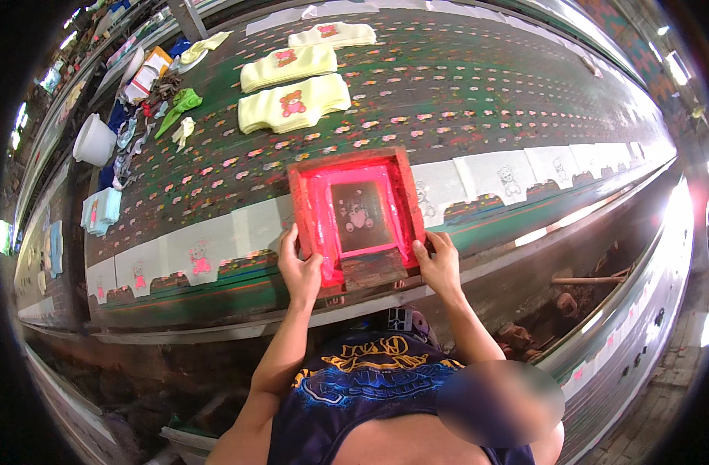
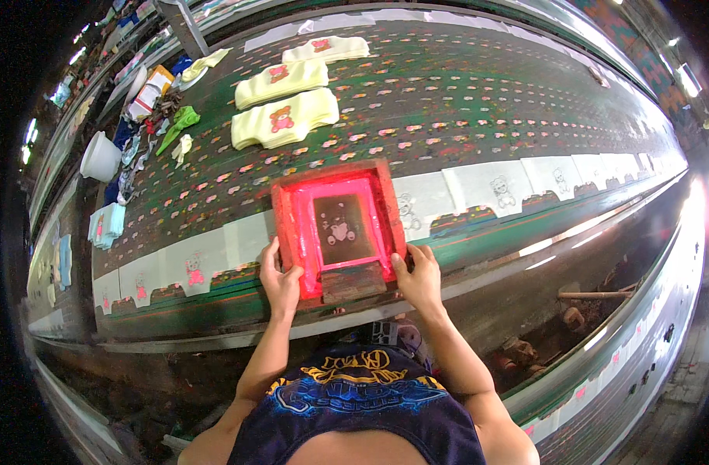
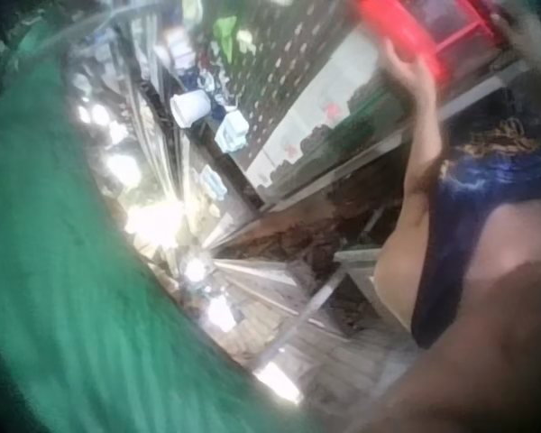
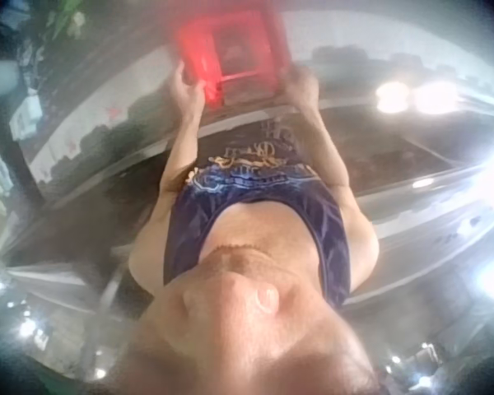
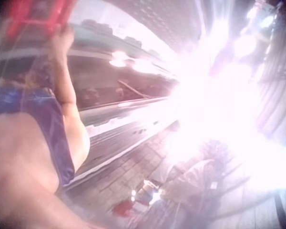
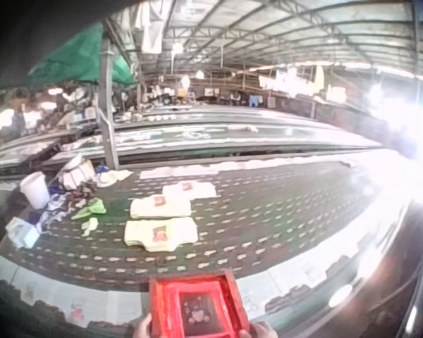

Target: The person uses a red squeegee to press ink through a stencil onto small fabric pieces laid out on a long table. They repeatedly apply pressure to the stencil, then lift it to reveal printed designs on the fabric.

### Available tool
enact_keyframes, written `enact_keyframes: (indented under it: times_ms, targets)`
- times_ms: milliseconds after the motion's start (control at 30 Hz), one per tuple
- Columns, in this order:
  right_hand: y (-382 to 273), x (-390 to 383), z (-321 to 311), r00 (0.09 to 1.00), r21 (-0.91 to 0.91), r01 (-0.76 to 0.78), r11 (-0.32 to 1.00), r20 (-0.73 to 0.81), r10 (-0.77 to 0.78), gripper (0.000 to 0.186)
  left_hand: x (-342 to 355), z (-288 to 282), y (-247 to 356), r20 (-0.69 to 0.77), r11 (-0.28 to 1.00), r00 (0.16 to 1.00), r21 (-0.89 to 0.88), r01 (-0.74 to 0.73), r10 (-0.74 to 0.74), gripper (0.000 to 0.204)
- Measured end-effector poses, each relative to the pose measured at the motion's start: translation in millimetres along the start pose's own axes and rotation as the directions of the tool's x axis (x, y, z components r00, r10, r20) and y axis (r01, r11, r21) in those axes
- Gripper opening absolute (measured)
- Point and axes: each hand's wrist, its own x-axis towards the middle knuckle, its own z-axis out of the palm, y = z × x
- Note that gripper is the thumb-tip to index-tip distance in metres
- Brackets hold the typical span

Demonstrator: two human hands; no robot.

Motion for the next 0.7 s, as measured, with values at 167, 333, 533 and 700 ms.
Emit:
enact_keyframes:
  times_ms: [167, 333, 533, 700]
  targets:
    - [58, 34, -63, 0.999, -0.048, 0.024, 0.999, -0.022, -0.025, 0.045, -21, 94, 17, -0.019, 1.0, 1.0, 0.013, -0.017, 0.018, 0.066]
    - [82, 53, -98, 0.999, -0.031, 0.011, 0.999, 0.05, -0.01, 0.046, -32, 133, 9, -0.009, 0.999, 0.999, 0.019, 0.046, -0.045, 0.067]
    - [99, 63, -107, 0.992, -0.021, 0.027, 0.999, 0.128, -0.024, 0.048, -31, 144, 10, -0.008, 0.994, 0.995, 0.041, 0.099, -0.098, 0.065]
    - [95, 61, -111, 0.974, -0.06, 0.221, 0.973, 0.059, -0.217, 0.048, -31, 142, 11, -0.015, 0.984, 0.988, 0.088, 0.152, -0.152, 0.062]
